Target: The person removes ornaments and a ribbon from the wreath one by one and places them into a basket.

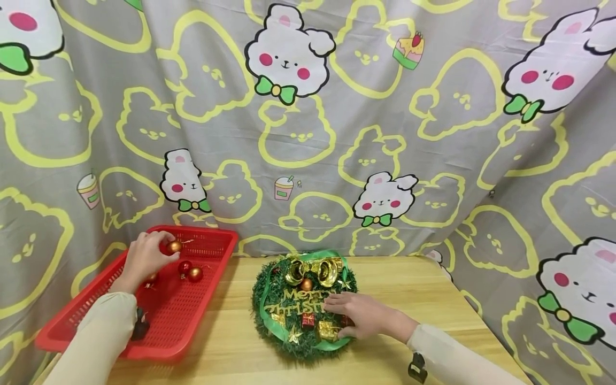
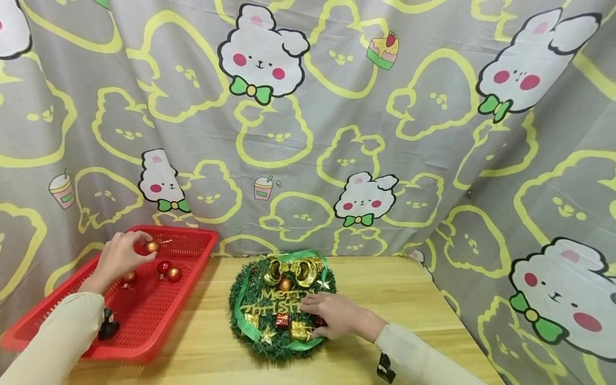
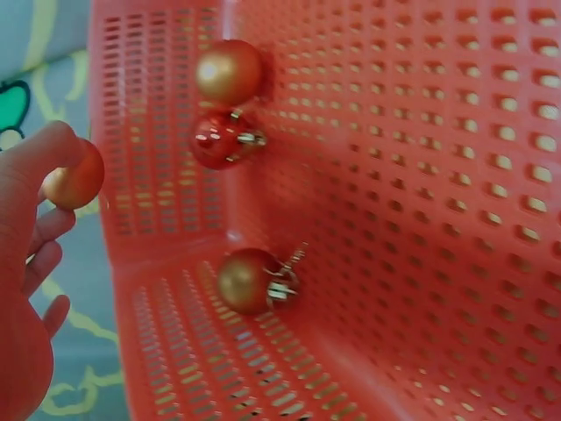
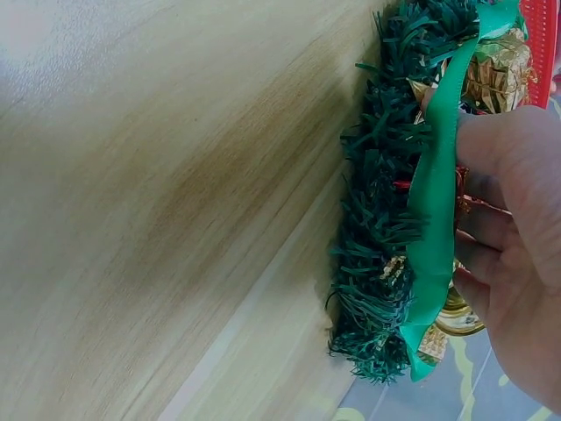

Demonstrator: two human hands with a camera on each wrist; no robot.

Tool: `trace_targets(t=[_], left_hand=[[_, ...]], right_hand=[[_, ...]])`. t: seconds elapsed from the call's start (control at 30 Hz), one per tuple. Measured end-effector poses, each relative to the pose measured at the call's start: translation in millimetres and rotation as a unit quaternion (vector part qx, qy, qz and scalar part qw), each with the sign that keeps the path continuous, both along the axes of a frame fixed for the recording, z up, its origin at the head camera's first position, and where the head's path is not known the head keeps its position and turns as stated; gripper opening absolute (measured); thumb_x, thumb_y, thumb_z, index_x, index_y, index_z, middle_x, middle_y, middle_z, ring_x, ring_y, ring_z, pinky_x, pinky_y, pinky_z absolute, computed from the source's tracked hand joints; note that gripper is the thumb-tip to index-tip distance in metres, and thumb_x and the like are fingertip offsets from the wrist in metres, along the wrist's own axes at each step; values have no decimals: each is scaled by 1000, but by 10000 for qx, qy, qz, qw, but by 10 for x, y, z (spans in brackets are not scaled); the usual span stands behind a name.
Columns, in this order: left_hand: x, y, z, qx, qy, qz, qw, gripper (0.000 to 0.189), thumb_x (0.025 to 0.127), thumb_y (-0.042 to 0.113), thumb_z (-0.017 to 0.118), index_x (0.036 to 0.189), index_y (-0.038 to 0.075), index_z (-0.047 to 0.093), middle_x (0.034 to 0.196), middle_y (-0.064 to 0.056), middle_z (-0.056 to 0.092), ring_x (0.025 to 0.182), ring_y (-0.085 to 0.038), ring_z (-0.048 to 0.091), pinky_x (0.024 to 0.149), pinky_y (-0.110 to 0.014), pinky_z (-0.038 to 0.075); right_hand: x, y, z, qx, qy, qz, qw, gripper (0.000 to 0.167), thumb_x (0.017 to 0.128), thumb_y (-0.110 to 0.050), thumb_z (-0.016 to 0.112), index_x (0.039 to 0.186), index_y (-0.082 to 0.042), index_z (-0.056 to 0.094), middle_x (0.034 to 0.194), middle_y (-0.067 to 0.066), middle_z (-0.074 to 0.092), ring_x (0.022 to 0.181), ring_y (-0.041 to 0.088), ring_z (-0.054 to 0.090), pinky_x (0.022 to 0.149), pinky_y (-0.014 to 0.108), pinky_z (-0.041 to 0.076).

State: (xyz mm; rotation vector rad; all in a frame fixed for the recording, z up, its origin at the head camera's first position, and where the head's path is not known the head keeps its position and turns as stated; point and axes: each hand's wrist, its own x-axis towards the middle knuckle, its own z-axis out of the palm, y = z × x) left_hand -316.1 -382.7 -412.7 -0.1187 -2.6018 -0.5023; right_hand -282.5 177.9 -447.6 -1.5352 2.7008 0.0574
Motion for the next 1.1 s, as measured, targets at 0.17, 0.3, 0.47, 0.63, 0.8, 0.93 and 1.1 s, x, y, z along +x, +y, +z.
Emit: trace_targets(t=[0.17,0.3,0.47,0.63,0.8,0.93,1.1], left_hand=[[7,-30,-96,-151,-101,68,9998,40,76,23,84,105,1,67,102,-23,68,93,-40,49,80,-59,39],[-21,-65,-162,-275,-202,25,9994,38,76,22,84,103,2,66,99,-21,67,91,-38,49,76,-55,39],[-62,-86,-225,-518,-656,-19,9965,38,78,22,81,104,1,62,98,-21,66,92,-39,46,76,-56,38],[-81,-85,-281,-728,-967,-99,9926,38,79,21,81,103,1,61,92,-16,64,92,-38,44,76,-56,37],[-77,-92,-323,-860,-994,-210,9911,38,79,19,81,103,0,60,91,-14,62,94,-41,43,78,-59,37],[-68,-98,-335,-885,-1086,-190,9900,36,80,19,80,101,0,58,93,-16,59,97,-44,42,81,-66,36],[-69,-117,-373,-1009,-1177,-163,9878,35,81,20,79,100,1,57,94,-18,56,98,-46,41,81,-66,36]], right_hand=[[11,7,-23,-35,10,63,10000,70,93,-46,69,150,-10,50,155,10,50,142,34,49,116,49,40],[11,16,-37,-67,38,93,9999,70,93,-46,68,151,-10,50,155,11,51,142,34,49,115,49,41],[4,19,-40,-96,35,100,9999,70,94,-45,68,151,-10,49,155,10,51,142,33,49,116,48,41],[0,18,-44,-96,54,132,9999,70,94,-46,67,151,-10,49,155,11,51,142,33,49,116,48,41],[-7,13,-39,-102,80,184,9997,70,94,-46,68,150,-8,50,154,12,51,142,33,49,115,49,41],[-17,6,-21,-79,64,158,9998,70,94,-45,68,150,-8,49,155,12,50,143,34,49,116,49,40],[-22,11,4,-113,91,241,9996,70,94,-44,69,150,-7,50,154,13,51,141,34,50,115,49,41]])
